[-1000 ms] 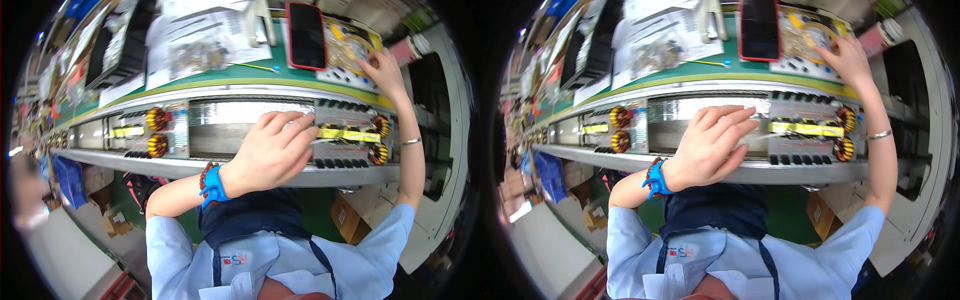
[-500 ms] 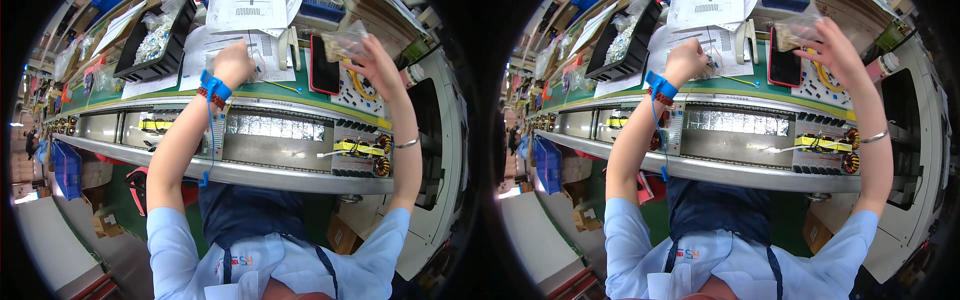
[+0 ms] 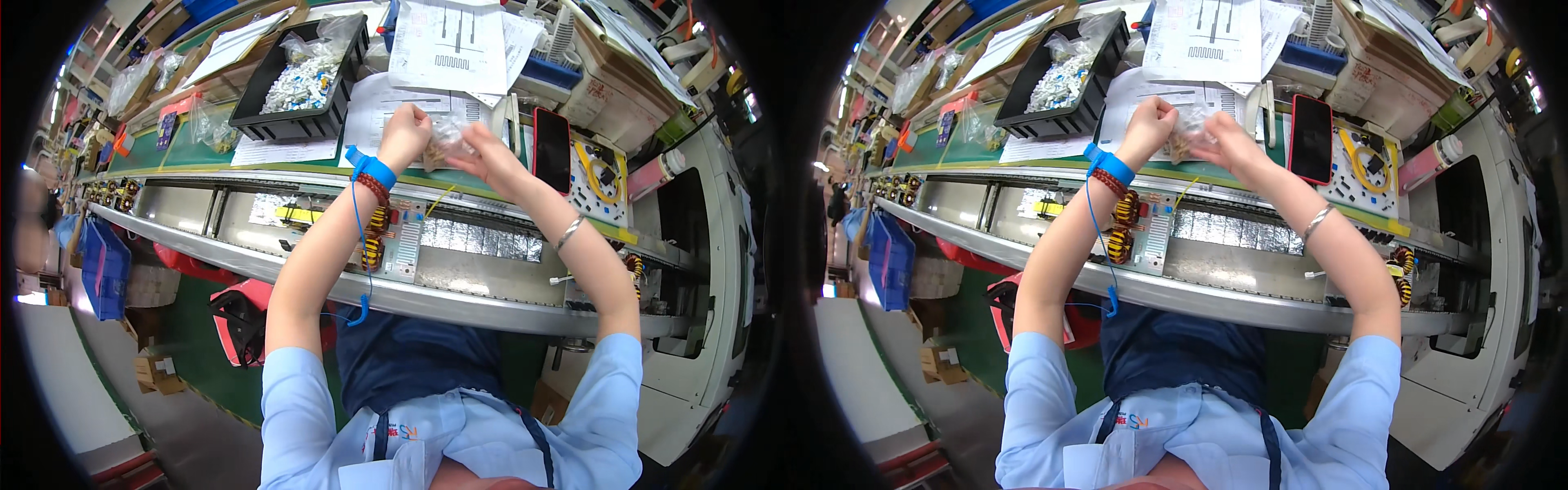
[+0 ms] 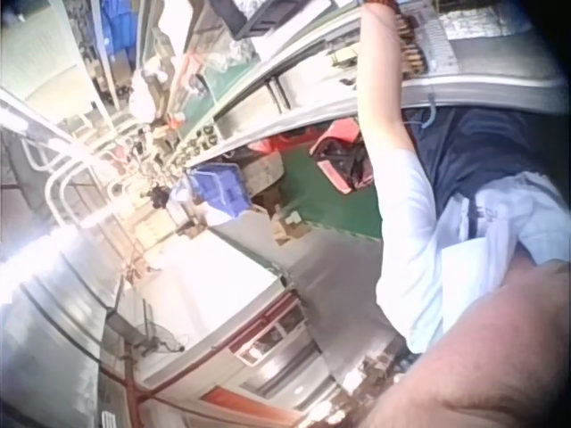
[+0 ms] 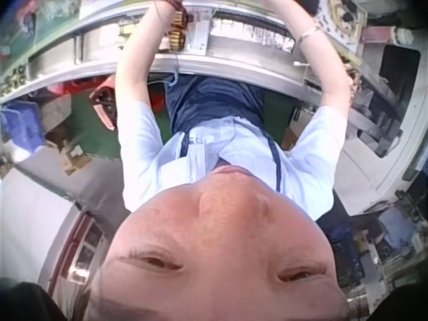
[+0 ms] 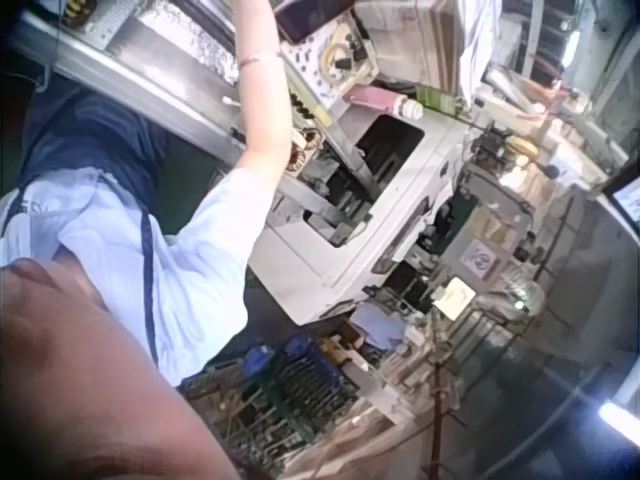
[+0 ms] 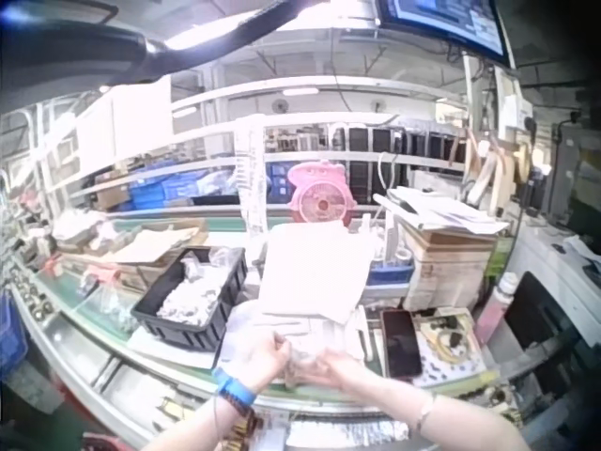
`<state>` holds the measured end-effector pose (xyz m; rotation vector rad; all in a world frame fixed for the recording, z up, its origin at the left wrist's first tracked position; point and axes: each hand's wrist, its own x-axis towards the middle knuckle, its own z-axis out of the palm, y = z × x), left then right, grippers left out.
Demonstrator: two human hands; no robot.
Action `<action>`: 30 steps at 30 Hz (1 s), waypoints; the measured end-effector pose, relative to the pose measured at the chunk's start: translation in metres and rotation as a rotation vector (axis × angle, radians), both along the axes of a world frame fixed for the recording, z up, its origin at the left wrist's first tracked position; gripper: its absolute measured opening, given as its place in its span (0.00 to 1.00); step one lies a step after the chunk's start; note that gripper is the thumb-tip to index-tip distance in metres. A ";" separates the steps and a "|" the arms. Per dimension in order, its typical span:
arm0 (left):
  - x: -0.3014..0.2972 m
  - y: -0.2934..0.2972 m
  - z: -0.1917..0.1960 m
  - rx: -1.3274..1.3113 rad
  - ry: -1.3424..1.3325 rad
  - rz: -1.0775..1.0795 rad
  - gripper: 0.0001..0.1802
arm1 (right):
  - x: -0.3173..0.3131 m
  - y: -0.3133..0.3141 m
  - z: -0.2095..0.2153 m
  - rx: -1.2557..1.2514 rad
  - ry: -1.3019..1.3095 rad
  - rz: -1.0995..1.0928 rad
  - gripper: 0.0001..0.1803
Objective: The person assembles small electronic components onto a circuit board fixture. They pick up black rectangular parts from a tray and place them into slots on the board, then connect yellow wires to terminals. The process is repeated for multiple units along the assembly line.
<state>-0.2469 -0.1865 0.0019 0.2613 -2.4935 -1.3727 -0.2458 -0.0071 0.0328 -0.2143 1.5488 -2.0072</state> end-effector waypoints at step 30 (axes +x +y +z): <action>-0.050 -0.184 0.185 0.014 0.625 0.064 0.03 | -0.007 -0.019 0.095 0.526 1.283 -0.103 0.13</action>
